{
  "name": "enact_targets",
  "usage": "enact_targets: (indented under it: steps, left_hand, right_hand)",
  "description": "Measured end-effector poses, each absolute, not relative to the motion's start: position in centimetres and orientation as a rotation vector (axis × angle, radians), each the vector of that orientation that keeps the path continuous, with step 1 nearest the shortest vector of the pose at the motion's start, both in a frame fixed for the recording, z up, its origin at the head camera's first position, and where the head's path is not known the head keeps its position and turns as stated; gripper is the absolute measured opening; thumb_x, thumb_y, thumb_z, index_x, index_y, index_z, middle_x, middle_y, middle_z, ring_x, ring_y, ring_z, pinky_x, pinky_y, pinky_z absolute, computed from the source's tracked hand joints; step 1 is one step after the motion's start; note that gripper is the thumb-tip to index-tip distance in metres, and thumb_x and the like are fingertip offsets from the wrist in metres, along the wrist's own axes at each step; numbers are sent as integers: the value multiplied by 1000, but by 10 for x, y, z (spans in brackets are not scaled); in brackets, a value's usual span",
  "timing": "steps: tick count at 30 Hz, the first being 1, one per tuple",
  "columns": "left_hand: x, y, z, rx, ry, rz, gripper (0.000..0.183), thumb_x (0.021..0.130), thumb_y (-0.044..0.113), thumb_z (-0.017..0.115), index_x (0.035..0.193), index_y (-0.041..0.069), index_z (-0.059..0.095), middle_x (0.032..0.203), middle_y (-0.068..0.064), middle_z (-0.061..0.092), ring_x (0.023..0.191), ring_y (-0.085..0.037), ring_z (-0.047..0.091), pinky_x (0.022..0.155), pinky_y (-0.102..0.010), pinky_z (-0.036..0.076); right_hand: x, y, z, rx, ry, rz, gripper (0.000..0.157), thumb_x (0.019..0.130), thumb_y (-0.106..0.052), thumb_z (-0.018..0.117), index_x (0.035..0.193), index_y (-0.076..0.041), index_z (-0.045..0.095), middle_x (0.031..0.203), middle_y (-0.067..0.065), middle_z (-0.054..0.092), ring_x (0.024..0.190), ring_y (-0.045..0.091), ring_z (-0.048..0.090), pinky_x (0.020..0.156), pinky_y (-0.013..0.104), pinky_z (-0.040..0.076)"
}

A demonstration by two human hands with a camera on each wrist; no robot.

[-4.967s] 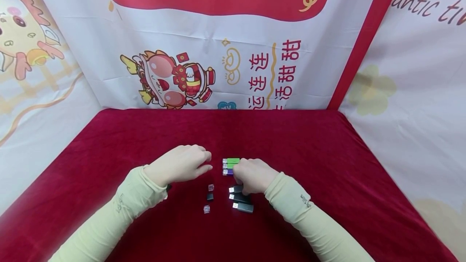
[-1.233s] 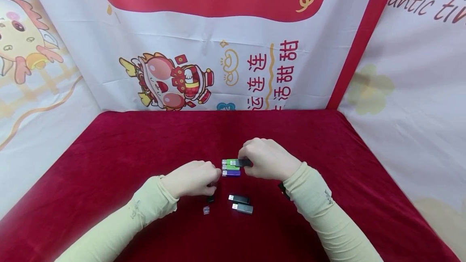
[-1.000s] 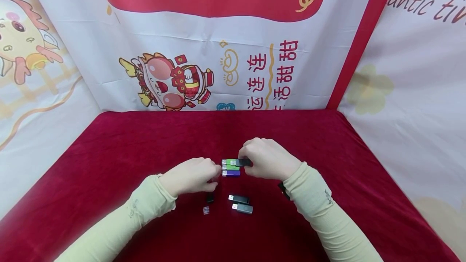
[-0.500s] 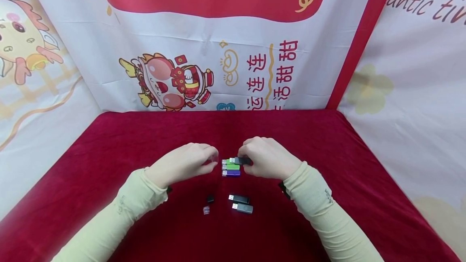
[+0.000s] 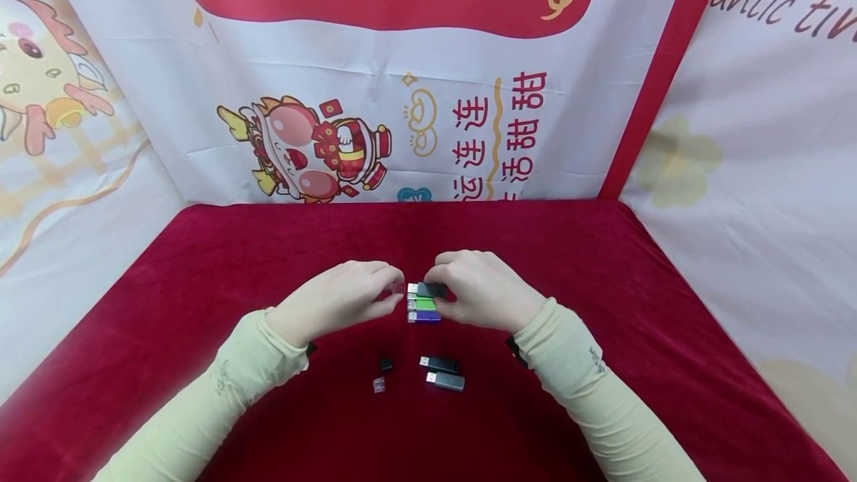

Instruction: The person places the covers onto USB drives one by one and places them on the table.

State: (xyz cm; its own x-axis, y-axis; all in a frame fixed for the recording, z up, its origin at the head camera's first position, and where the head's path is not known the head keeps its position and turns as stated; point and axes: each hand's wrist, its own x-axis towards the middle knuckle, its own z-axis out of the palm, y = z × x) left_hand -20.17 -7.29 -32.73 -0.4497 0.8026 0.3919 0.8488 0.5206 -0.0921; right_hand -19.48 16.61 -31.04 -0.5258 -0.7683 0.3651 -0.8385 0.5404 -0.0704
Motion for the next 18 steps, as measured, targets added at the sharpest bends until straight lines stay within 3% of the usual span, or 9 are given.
enact_targets:
  steps: [18]
  left_hand:
    - [-201,-69,-331,-1391,-2348,-152,16,88,13,70,81,10,56,69,1,53,60,-10,53,57,-18,47]
  right_hand:
    - [-195,162,-315,1347,-2497,333,24,73,-15,86,94,-10,76,77,-4,59,61,6,48,56,21,46]
